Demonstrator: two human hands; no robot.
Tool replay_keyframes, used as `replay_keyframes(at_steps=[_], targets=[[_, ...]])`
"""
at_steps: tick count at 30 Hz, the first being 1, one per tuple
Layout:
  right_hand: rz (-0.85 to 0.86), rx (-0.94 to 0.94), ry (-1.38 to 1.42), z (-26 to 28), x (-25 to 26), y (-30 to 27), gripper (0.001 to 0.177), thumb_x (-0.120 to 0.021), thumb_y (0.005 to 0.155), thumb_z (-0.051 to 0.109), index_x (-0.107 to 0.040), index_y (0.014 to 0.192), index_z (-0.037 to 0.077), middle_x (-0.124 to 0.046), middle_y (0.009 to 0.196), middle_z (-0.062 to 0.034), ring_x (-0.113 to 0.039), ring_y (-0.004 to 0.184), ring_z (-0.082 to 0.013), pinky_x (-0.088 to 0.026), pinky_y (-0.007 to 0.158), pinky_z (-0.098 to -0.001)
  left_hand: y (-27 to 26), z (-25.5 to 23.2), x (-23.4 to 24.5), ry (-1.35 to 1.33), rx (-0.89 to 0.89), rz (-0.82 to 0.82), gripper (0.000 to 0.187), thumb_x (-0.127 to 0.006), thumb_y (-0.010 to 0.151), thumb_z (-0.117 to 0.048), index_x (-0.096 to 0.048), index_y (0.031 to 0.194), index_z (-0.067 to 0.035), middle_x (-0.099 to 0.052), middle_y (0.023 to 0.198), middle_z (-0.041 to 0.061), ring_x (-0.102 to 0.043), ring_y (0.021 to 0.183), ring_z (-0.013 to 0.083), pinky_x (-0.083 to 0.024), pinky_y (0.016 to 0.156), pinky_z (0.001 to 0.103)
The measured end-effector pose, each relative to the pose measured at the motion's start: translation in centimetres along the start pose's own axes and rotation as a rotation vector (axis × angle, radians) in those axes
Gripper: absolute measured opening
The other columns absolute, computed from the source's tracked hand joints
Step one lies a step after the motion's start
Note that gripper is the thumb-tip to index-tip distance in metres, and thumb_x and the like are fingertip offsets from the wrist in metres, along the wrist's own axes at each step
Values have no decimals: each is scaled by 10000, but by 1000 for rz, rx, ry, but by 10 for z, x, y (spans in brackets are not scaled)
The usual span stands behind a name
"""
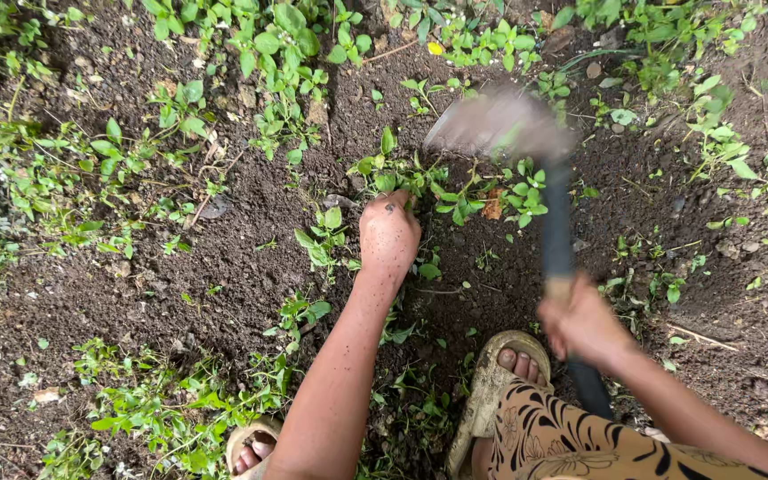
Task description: The person uses a hoe to loosen the soil and remove weeds from a garden bed. They repeatedly strike the ground with the tool and pull out the uprooted plants by hand, clearing a patch of soil.
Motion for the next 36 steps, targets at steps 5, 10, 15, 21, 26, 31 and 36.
replay_keyframes(at_steps=[5,10,15,21,26,31,36], targets=[[9,-56,-221,15,11,-5,334,-583,902,27,-382,1168,58,-546,616,-116,-538,439,-218,-508,416,-353,-2,3,2,-2,17,34,176,-619,848,49,-744,968,16,-738,912,207,-730,799,292,-614,787,391],[-156,281,249,32,34,25,268,-546,922,-21,-376,1126,-52,-526,700,-68,-481,491,-147,-444,397,-304,-6,1,0,-14,-3,-6,134,-654,855,41,-748,945,8,-734,880,222,-717,758,308,-600,777,408],[123,-96,-145,-10,-29,-3,561,-620,871,19,-350,1340,167,-579,638,-94,-570,441,-217,-544,403,-354,-7,5,-4,-21,148,124,181,-582,863,76,-732,938,8,-715,944,216,-731,707,263,-630,666,362],[-3,23,-147,22,20,10,388,-608,923,28,-385,1241,7,-551,636,-108,-531,442,-205,-492,398,-339,-13,6,-2,-31,52,6,262,-626,780,85,-737,1012,33,-711,839,217,-703,687,275,-614,647,377],[15,4,-323,0,-11,9,159,-536,938,-23,-528,1061,-125,-619,679,-132,-611,424,-199,-559,410,-325,-15,1,7,-39,69,27,147,-644,866,45,-755,958,23,-729,803,189,-699,699,271,-591,672,392],[142,-119,-257,-8,-21,-13,465,-634,913,62,-354,1260,195,-581,612,-86,-560,428,-194,-519,402,-346,-50,5,23,-64,108,46,211,-618,895,37,-760,1046,0,-726,889,202,-714,715,264,-623,667,371],[-21,120,-52,4,10,7,317,-588,864,-17,-413,1127,6,-551,626,-101,-539,429,-197,-507,385,-351,-58,24,50,-46,-46,34,174,-632,877,21,-763,989,-6,-736,881,165,-700,764,282,-599,768,422]])
Point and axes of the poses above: each hand's wrist, its own y-axis towards the middle knuckle, its own x-axis out of the back of the hand, z = x × y, the point moved 2 cm from there along y, towards the middle knuckle
